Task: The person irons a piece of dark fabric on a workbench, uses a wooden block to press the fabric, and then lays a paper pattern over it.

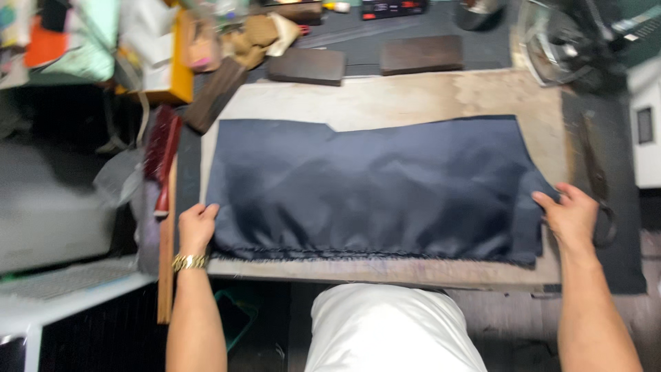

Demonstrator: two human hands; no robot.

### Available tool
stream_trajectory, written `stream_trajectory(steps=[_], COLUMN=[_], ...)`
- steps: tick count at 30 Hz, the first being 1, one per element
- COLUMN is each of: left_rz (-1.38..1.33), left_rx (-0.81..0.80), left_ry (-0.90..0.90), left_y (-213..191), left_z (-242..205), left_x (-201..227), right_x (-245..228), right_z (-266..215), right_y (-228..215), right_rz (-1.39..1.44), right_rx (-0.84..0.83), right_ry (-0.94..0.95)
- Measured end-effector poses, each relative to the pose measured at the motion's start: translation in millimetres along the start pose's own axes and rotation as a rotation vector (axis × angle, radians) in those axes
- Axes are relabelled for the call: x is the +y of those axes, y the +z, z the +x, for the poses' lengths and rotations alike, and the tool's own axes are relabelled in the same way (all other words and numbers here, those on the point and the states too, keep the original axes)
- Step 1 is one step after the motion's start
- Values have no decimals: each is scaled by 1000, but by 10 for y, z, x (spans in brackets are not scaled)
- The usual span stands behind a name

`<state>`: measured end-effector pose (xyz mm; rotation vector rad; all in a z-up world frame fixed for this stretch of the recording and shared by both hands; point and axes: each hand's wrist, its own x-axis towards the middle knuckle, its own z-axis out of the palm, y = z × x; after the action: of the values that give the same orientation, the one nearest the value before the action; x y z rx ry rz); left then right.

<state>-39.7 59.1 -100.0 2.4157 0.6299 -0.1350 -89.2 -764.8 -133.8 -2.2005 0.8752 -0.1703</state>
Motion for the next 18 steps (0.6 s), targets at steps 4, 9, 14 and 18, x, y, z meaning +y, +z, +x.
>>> stream_trajectory(steps=[4, 9, 14, 18], left_rz=[112, 90, 161, 92], left_rx=[23, 84, 15, 135], left_ry=[-153, -299, -358, -143], left_y=[52, -63, -233, -216], left_z=[2, -279, -567, -686], left_x=[90, 197, 315, 255], right_x=[124, 729, 947, 1171], right_z=[104, 372, 500, 665], right_y=[-38, 56, 106, 136], right_rz=[56, 123, 191, 97], right_rx=[-9, -89, -173, -130], right_ry=[41, -11, -34, 51])
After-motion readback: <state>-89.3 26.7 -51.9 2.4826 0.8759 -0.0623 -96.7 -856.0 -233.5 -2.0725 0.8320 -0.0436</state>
